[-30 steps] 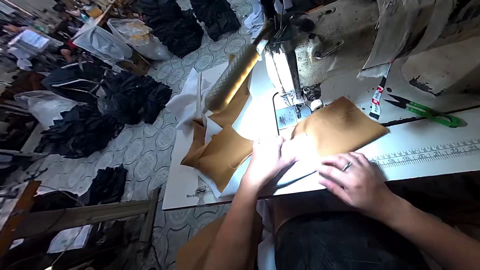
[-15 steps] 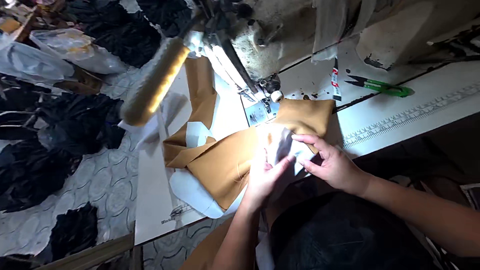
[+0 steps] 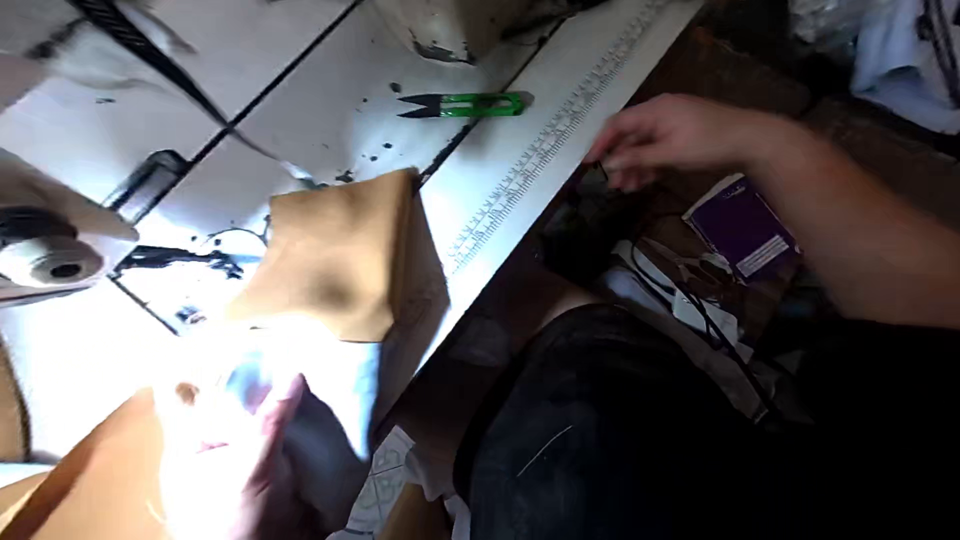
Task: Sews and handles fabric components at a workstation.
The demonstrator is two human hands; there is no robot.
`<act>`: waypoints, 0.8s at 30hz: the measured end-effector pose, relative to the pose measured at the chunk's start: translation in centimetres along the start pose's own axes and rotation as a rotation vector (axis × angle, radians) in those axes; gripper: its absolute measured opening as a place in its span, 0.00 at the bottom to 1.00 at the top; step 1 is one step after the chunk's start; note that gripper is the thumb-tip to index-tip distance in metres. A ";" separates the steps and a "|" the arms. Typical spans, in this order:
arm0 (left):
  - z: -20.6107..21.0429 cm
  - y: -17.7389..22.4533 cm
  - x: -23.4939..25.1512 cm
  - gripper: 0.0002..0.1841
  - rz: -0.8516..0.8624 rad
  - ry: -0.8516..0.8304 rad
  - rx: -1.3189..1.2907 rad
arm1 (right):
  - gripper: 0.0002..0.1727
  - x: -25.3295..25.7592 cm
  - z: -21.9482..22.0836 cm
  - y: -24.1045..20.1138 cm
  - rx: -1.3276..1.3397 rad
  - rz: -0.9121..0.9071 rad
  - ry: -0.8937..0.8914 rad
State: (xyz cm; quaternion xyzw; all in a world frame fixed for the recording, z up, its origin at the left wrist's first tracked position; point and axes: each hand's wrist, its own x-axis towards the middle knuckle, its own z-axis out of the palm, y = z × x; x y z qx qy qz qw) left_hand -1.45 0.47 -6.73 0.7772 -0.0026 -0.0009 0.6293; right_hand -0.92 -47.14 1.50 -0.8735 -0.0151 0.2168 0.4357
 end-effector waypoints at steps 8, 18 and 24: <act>0.6 1.1 0.2 0.16 -0.005 -0.007 -0.014 | 0.22 -11.2 8.8 24.3 -0.278 0.907 -0.143; 2.5 3.7 -0.8 0.15 -0.112 0.048 0.049 | 0.29 -11.4 13.3 26.3 -0.292 0.771 0.177; 1.0 2.8 -1.2 0.18 -0.086 -0.055 0.165 | 0.30 -12.9 5.6 20.3 -0.202 0.502 0.288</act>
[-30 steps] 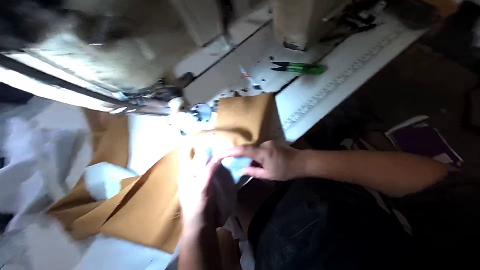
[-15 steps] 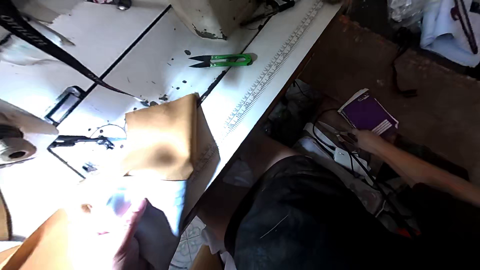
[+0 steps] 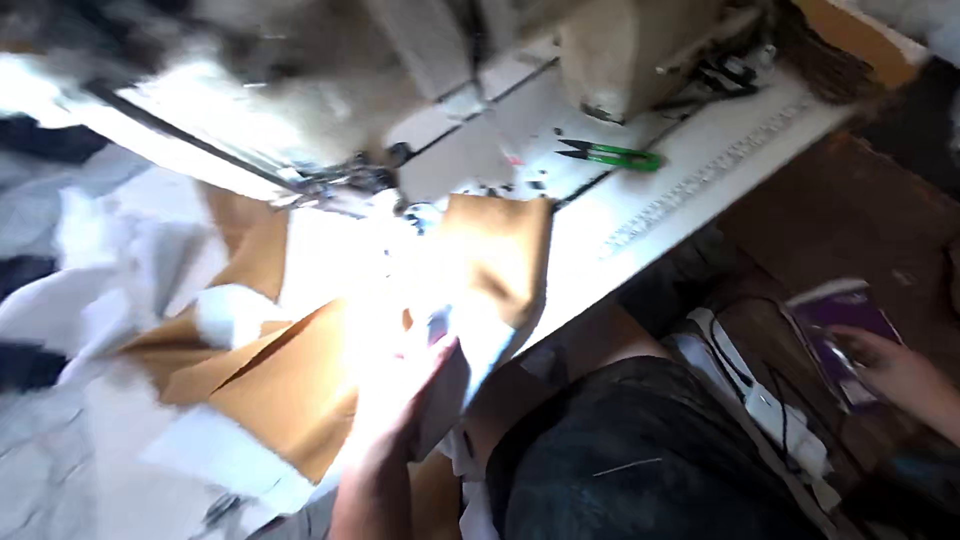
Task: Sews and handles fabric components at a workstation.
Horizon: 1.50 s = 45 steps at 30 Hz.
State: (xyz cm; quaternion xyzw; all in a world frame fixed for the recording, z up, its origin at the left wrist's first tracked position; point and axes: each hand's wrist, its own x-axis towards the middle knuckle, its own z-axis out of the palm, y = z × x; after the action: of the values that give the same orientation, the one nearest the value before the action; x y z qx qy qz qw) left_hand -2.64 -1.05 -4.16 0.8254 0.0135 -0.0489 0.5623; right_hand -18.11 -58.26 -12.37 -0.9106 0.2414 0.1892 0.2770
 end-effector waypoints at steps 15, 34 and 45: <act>0.2 1.4 0.0 0.18 0.040 0.210 -0.065 | 0.28 0.3 -2.5 -33.3 -0.158 -0.784 -0.054; -1.2 -3.5 1.2 0.25 0.200 0.126 -0.030 | 0.27 3.2 6.4 -1.2 -0.330 0.273 -0.739; -0.5 -2.3 1.2 0.22 0.239 0.145 0.012 | 0.19 6.7 13.7 -5.2 0.101 0.228 -0.260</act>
State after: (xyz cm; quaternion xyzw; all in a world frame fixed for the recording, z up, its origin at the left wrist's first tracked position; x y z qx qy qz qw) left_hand -1.56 0.17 -6.21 0.8258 -0.0445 0.0780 0.5568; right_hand -12.71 -48.57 -24.07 -0.8302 0.3143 0.3230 0.3280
